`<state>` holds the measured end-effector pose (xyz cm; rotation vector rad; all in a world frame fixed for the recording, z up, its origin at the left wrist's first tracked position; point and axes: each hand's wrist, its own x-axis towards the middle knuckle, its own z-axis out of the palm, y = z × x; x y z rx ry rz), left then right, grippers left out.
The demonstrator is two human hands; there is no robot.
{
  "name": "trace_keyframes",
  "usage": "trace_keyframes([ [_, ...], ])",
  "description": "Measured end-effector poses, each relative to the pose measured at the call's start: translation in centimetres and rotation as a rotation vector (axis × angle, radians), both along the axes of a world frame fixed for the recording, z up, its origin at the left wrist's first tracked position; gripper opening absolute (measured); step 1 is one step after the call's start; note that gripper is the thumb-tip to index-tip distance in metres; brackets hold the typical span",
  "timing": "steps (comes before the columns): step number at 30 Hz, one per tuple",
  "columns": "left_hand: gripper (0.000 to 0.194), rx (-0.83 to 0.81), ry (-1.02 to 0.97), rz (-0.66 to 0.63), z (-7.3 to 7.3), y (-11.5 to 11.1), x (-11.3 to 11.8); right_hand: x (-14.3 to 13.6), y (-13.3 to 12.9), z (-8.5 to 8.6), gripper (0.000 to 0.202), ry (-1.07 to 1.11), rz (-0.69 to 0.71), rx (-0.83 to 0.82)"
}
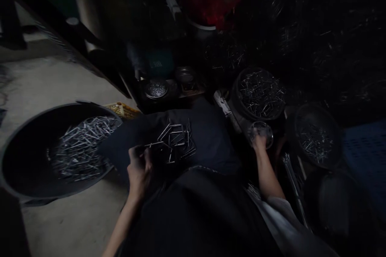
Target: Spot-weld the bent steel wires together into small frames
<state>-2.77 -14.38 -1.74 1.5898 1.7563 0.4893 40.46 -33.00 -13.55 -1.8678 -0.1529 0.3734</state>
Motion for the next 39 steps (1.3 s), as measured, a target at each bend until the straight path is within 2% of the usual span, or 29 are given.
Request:
trace_keyframes([
  [2,0.039,-0.101,-0.238,-0.069,-0.1,-0.6,0.0,-3.2,3.6,0.0,0.043,0.040,0.119,0.037],
  [5,0.046,-0.408,-0.484,-0.213,0.3,-1.8,0.4,-7.4,8.1,0.5,0.043,0.056,0.316,0.085],
  [8,0.047,-0.586,-0.627,-0.190,0.8,-2.4,1.0,-9.0,10.7,2.5,0.039,0.033,0.426,0.141],
  [13,0.042,-0.555,-0.746,-0.112,1.2,-0.5,1.7,-9.8,13.6,7.3,0.034,0.088,0.590,0.231],
  [18,0.042,-0.406,-0.825,-0.081,0.8,2.8,2.9,-13.3,16.6,11.5,0.028,0.164,0.837,0.359],
  [20,0.045,-0.393,-0.869,-0.061,0.7,3.8,3.2,-14.8,17.7,12.8,0.023,0.125,0.993,0.359],
  [22,0.047,-0.380,-0.901,-0.048,0.8,4.5,3.2,-16.0,18.8,13.7,0.026,0.017,1.218,0.336],
  [24,0.047,-0.355,-0.906,-0.036,1.0,4.9,3.1,-17.0,19.9,14.1,0.036,-0.166,1.426,0.339],
  [27,0.046,-0.318,-0.914,-0.031,1.4,5.2,2.8,-18.1,21.6,13.7,0.042,-0.405,1.566,0.388],
  [33,0.044,-0.270,-0.979,-0.001,2.1,5.6,2.5,-19.4,23.7,12.2,0.037,-0.477,1.635,0.412],
  [39,0.045,-0.247,-1.043,0.010,2.3,6.4,2.4,-19.9,24.3,12.4,0.037,-0.477,1.597,0.424],
])
